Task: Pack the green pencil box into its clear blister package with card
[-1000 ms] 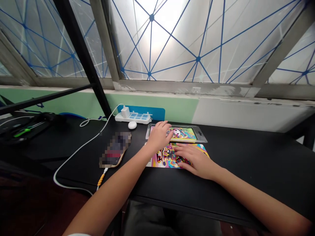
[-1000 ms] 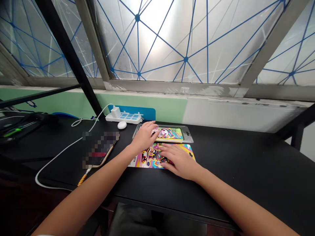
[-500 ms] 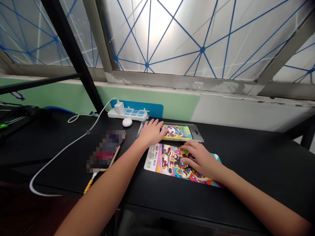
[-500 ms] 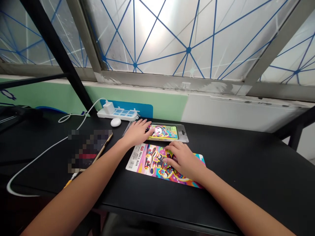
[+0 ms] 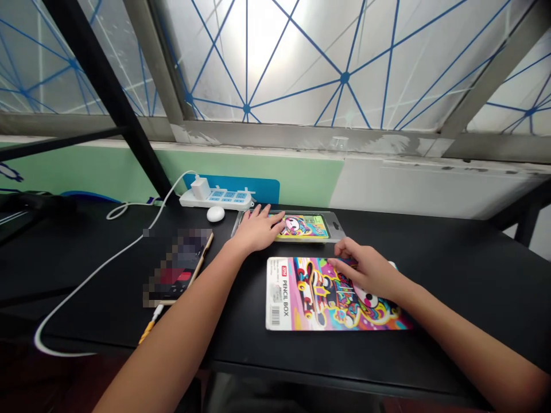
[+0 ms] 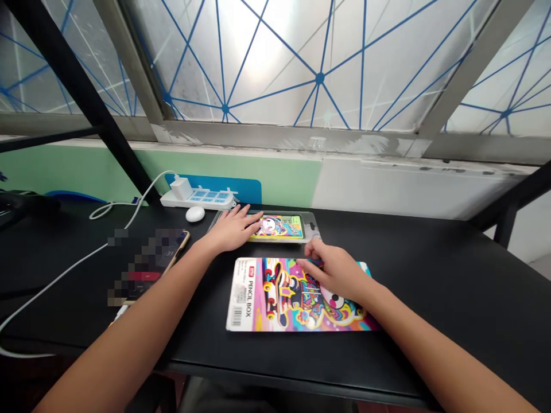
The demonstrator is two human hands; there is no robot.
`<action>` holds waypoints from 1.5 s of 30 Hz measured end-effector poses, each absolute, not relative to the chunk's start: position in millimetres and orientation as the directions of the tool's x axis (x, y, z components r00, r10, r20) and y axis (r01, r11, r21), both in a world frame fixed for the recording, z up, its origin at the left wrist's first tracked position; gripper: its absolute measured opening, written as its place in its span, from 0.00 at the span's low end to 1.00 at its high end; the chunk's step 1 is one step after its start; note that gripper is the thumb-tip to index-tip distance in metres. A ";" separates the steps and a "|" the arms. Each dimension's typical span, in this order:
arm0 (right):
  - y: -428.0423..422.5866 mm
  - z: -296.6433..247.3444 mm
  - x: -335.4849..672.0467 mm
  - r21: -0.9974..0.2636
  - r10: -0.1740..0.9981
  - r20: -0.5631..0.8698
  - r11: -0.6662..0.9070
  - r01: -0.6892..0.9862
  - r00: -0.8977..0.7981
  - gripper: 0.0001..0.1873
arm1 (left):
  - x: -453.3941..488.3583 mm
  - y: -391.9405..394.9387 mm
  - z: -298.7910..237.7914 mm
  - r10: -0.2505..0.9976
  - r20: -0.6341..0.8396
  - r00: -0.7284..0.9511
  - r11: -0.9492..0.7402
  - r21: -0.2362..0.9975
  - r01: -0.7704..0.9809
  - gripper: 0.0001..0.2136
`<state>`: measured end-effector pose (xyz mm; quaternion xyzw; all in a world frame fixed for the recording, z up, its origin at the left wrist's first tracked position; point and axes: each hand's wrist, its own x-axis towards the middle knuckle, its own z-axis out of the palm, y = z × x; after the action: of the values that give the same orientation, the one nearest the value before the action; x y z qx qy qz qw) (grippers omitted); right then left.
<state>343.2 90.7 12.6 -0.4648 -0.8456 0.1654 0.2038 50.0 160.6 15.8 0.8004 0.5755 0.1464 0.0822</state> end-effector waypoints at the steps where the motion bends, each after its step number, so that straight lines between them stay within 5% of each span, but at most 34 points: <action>1: 95.7 14.7 351.8 -0.470 0.857 0.183 0.506 0.723 -0.481 0.16 | 49.0 159.1 18.0 0.944 0.131 0.302 -0.328 0.307 0.894 0.25; 11: 146.3 9.4 435.3 -0.523 0.982 0.098 0.188 0.831 -0.160 0.27 | 76.6 131.6 29.8 0.928 0.284 0.243 -0.340 0.373 0.863 0.13; 19: 128.4 7.0 389.8 -0.538 0.950 0.192 0.313 0.782 -0.247 0.22 | 80.8 128.2 26.3 0.941 0.248 0.231 -0.309 0.348 0.885 0.10; 25: 123.1 11.0 386.0 -0.540 0.929 0.105 0.352 0.764 -0.355 0.25 | 83.6 126.2 27.6 0.957 0.222 0.188 -0.254 0.325 0.911 0.10; 32: 139.6 12.0 417.3 -0.480 0.980 -0.012 0.170 0.861 -0.201 0.28 | 87.1 120.0 31.1 0.962 0.178 0.207 -0.251 0.283 0.926 0.11; 45: 146.4 16.2 434.6 -0.486 0.995 0.042 0.101 0.868 -0.093 0.26 | 87.8 119.2 28.7 0.928 0.172 0.330 -0.369 0.324 0.871 0.15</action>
<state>434.6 146.4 16.2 -0.6479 -0.7189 0.1718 0.1842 87.8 119.2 28.7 0.8107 0.5548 0.1654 0.0869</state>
